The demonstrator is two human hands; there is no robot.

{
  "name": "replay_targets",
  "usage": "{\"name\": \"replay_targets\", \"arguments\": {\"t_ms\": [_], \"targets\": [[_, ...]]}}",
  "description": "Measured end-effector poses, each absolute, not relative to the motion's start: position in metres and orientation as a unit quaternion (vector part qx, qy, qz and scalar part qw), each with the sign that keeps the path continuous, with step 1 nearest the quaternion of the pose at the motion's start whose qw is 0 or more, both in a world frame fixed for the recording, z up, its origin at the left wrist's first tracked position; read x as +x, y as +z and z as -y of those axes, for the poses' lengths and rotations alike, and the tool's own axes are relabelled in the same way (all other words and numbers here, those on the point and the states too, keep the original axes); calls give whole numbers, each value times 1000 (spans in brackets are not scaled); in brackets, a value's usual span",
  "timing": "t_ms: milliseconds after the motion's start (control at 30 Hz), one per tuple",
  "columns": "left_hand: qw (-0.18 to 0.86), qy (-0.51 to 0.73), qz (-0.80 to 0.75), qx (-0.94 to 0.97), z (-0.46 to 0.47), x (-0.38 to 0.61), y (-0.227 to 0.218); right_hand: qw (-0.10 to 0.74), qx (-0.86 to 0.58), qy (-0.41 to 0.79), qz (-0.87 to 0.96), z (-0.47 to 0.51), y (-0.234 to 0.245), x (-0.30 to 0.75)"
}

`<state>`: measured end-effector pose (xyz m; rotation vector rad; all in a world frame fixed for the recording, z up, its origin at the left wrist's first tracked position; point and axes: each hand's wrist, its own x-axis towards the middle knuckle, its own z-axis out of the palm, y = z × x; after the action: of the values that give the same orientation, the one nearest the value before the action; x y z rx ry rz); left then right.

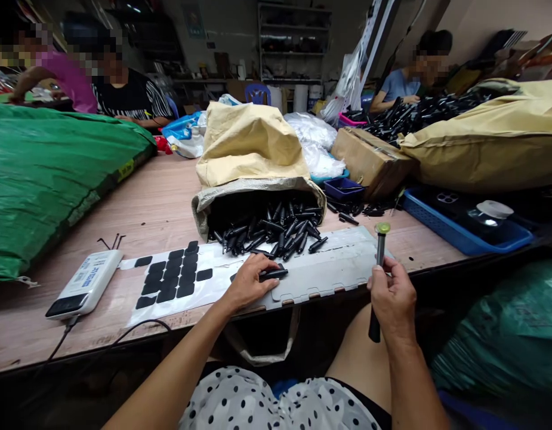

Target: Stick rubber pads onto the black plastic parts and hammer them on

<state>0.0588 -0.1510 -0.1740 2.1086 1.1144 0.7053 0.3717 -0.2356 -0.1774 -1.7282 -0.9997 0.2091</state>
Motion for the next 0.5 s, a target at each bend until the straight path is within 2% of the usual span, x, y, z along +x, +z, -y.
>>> {"name": "replay_targets", "arguments": {"t_ms": [67, 100, 200, 333, 500], "targets": [[313, 264, -428, 806, 150, 61, -175, 611, -652, 182, 410, 241, -165, 353], [310, 264, -431, 805, 150, 62, -176, 619, -632, 220, 411, 244, -159, 342], [314, 272, -434, 800, 150, 62, -178, 561, -641, 259, 456, 251, -153, 311], [324, 296, -435, 786, 149, 62, -181, 464, -647, 191, 575, 256, -162, 279], [306, 292, -445, 789, 150, 64, -183, 414, -628, 163, 638, 253, -168, 256]]}}
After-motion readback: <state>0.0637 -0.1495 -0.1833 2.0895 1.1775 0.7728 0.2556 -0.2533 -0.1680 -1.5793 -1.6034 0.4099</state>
